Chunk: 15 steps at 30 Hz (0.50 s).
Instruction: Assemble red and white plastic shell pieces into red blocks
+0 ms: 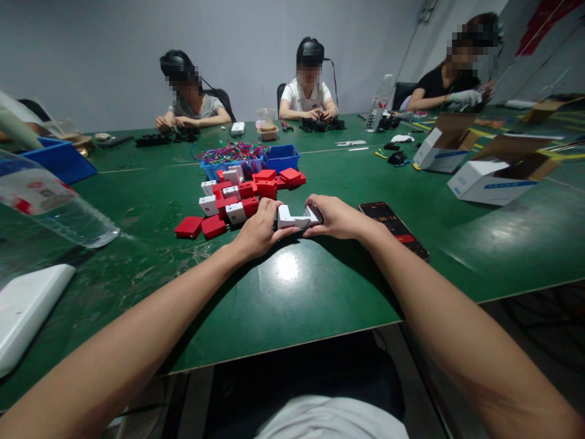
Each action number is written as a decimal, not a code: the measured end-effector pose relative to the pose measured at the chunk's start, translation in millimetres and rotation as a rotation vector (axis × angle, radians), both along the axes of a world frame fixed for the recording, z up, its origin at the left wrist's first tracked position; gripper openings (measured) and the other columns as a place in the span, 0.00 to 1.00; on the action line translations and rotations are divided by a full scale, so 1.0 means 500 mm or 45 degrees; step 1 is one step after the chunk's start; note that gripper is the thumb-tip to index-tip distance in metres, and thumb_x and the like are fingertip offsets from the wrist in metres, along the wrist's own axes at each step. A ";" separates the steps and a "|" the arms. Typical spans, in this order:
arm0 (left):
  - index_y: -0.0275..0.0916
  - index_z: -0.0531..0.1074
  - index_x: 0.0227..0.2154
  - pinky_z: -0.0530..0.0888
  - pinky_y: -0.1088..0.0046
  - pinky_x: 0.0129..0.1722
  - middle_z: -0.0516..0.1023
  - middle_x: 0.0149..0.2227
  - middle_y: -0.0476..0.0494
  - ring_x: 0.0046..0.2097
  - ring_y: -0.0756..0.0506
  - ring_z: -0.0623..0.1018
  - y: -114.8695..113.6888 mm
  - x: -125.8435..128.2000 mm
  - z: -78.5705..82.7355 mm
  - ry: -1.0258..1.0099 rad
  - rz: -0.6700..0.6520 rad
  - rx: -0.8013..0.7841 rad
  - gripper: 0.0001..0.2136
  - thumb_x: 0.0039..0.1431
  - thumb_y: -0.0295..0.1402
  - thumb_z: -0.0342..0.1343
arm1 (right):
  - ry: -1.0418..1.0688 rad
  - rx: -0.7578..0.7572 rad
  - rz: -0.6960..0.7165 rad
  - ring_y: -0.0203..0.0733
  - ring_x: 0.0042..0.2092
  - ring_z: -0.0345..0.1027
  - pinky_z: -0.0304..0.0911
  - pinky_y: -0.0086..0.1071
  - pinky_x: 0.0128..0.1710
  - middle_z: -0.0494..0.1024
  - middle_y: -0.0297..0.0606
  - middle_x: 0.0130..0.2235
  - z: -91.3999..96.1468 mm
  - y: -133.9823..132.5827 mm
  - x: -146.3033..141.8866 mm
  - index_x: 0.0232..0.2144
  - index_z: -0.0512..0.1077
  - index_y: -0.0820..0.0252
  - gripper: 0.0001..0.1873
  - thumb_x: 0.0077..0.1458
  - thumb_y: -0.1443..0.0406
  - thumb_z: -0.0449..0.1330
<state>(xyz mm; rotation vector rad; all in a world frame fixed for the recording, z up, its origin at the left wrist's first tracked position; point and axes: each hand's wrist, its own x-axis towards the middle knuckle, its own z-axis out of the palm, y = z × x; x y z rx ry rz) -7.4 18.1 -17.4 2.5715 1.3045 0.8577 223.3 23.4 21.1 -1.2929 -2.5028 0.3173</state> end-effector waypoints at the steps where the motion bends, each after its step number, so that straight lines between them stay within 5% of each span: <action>1: 0.39 0.63 0.51 0.75 0.57 0.50 0.67 0.48 0.38 0.49 0.38 0.74 -0.001 0.000 0.002 0.013 0.004 -0.013 0.25 0.59 0.51 0.57 | -0.004 0.004 0.000 0.45 0.38 0.68 0.58 0.32 0.35 0.76 0.43 0.41 0.000 0.000 0.000 0.45 0.68 0.61 0.28 0.45 0.57 0.73; 8: 0.38 0.57 0.56 0.74 0.63 0.37 0.74 0.44 0.37 0.39 0.39 0.79 -0.012 0.004 0.013 0.111 0.079 -0.161 0.28 0.61 0.51 0.53 | -0.015 0.047 0.005 0.47 0.41 0.68 0.59 0.34 0.38 0.75 0.45 0.43 -0.003 0.000 -0.001 0.45 0.67 0.62 0.28 0.46 0.57 0.72; 15: 0.40 0.56 0.55 0.73 0.67 0.35 0.73 0.47 0.38 0.39 0.41 0.79 -0.005 -0.001 0.001 0.012 -0.003 -0.028 0.26 0.59 0.46 0.55 | 0.031 0.042 0.012 0.47 0.41 0.68 0.59 0.34 0.39 0.75 0.45 0.44 -0.003 -0.006 -0.006 0.50 0.67 0.62 0.29 0.49 0.57 0.70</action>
